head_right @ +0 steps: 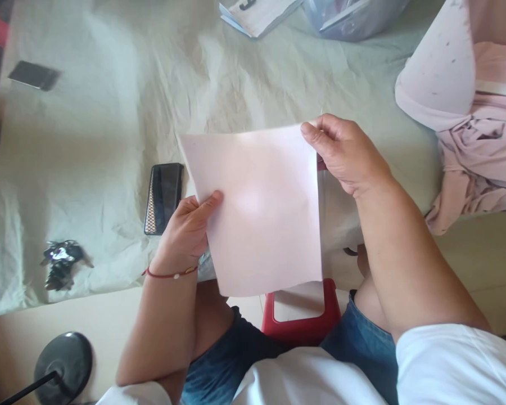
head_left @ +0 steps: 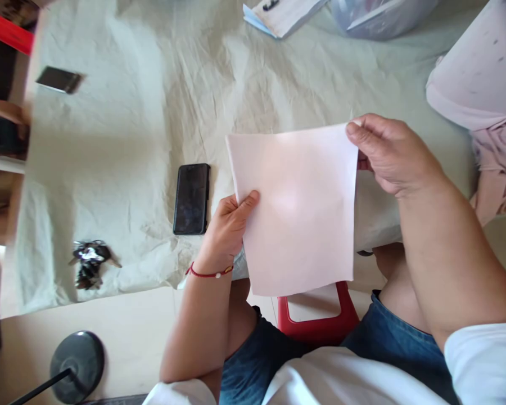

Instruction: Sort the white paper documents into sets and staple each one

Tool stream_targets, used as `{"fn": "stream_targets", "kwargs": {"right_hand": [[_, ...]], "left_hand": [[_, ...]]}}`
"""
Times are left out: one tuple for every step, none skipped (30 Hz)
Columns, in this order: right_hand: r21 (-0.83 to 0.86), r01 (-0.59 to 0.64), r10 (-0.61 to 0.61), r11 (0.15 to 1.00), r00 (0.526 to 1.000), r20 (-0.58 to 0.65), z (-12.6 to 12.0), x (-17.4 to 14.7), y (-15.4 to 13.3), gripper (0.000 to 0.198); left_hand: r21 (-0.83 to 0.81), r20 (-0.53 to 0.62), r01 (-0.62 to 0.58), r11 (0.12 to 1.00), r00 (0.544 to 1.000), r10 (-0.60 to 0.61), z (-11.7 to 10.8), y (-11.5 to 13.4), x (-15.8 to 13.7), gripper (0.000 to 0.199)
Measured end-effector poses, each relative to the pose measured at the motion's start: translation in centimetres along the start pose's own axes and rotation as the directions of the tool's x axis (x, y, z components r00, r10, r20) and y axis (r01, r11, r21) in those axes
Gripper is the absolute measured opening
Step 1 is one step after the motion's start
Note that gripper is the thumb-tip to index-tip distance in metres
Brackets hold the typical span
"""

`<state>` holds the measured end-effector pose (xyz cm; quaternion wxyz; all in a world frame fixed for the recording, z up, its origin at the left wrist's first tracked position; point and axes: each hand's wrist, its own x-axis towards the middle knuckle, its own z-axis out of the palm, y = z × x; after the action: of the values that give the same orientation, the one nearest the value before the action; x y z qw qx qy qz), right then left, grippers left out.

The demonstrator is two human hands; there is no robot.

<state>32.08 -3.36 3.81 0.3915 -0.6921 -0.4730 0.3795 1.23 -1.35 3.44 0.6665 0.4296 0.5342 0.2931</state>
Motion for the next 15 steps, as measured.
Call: {"fn": "stream_targets", "kwargs": {"right_hand": [[0.134, -0.049, 0.051, 0.99, 0.999, -0.009, 0.3, 0.0, 0.2, 0.032], [0.238, -0.076, 0.076, 0.968, 0.997, 0.006, 0.6, 0.0, 0.4, 0.029], [0.315, -0.088, 0.08, 0.945, 0.996, 0.039, 1.0, 0.0, 0.5, 0.03], [0.369, -0.093, 0.069, 0.925, 0.995, 0.076, 1.4, 0.1, 0.7, 0.033], [0.402, -0.094, 0.054, 0.911, 0.992, 0.11, 1.7, 0.1, 0.9, 0.037], [0.421, -0.094, 0.046, 0.902, 0.991, 0.125, 1.9, 0.2, 1.1, 0.041], [0.423, -0.093, 0.045, 0.901, 0.992, 0.122, 2.1, 0.3, 1.2, 0.042], [0.413, -0.086, 0.048, 0.906, 0.994, 0.102, 2.2, 0.4, 1.4, 0.042], [0.403, -0.078, 0.053, 0.912, 0.996, 0.074, 2.3, 0.5, 1.4, 0.04], [0.396, -0.073, 0.058, 0.915, 0.997, 0.05, 2.3, 0.6, 1.4, 0.038], [0.394, -0.068, 0.064, 0.917, 0.998, 0.024, 2.2, 0.6, 1.4, 0.034], [0.395, -0.062, 0.071, 0.917, 0.997, -0.007, 2.2, 0.7, 1.3, 0.03], [0.399, -0.051, 0.075, 0.915, 0.996, -0.045, 2.2, 0.7, 1.2, 0.026], [0.408, -0.033, 0.073, 0.913, 0.994, -0.083, 2.2, 0.6, 1.1, 0.023], [0.418, -0.008, 0.064, 0.908, 0.991, -0.12, 2.2, 0.6, 1.0, 0.019]], "left_hand": [[-0.027, -0.029, -0.021, 0.999, 0.999, 0.02, 0.2, -0.2, 0.3, 0.06], [-0.053, -0.06, -0.044, 0.998, 0.997, 0.04, 0.4, -0.3, 0.5, 0.061], [-0.073, -0.089, -0.061, 0.995, 0.995, 0.055, 0.6, -0.5, 0.7, 0.062], [-0.09, -0.113, -0.073, 0.993, 0.992, 0.062, 0.8, -0.7, 0.9, 0.063], [-0.105, -0.134, -0.081, 0.991, 0.989, 0.066, 1.0, -0.8, 1.1, 0.064], [-0.12, -0.15, -0.087, 0.989, 0.986, 0.068, 1.1, -0.9, 1.2, 0.064], [-0.133, -0.16, -0.089, 0.987, 0.985, 0.068, 1.2, -1.0, 1.2, 0.064], [-0.143, -0.163, -0.089, 0.986, 0.985, 0.065, 1.3, -1.0, 1.3, 0.063], [-0.148, -0.158, -0.086, 0.985, 0.985, 0.063, 1.3, -1.0, 1.3, 0.062], [-0.149, -0.145, -0.082, 0.985, 0.988, 0.06, 1.3, -1.0, 1.2, 0.06], [-0.15, -0.125, -0.077, 0.986, 0.99, 0.058, 1.3, -0.9, 1.1, 0.059], [-0.152, -0.102, -0.074, 0.986, 0.993, 0.059, 1.3, -0.8, 1.0, 0.057], [-0.156, -0.08, -0.071, 0.985, 0.995, 0.059, 1.3, -0.7, 1.0, 0.054], [-0.164, -0.065, -0.07, 0.984, 0.996, 0.06, 1.3, -0.6, 0.9, 0.049], [-0.173, -0.057, -0.069, 0.983, 0.997, 0.059, 1.2, -0.5, 0.8, 0.043]]}}
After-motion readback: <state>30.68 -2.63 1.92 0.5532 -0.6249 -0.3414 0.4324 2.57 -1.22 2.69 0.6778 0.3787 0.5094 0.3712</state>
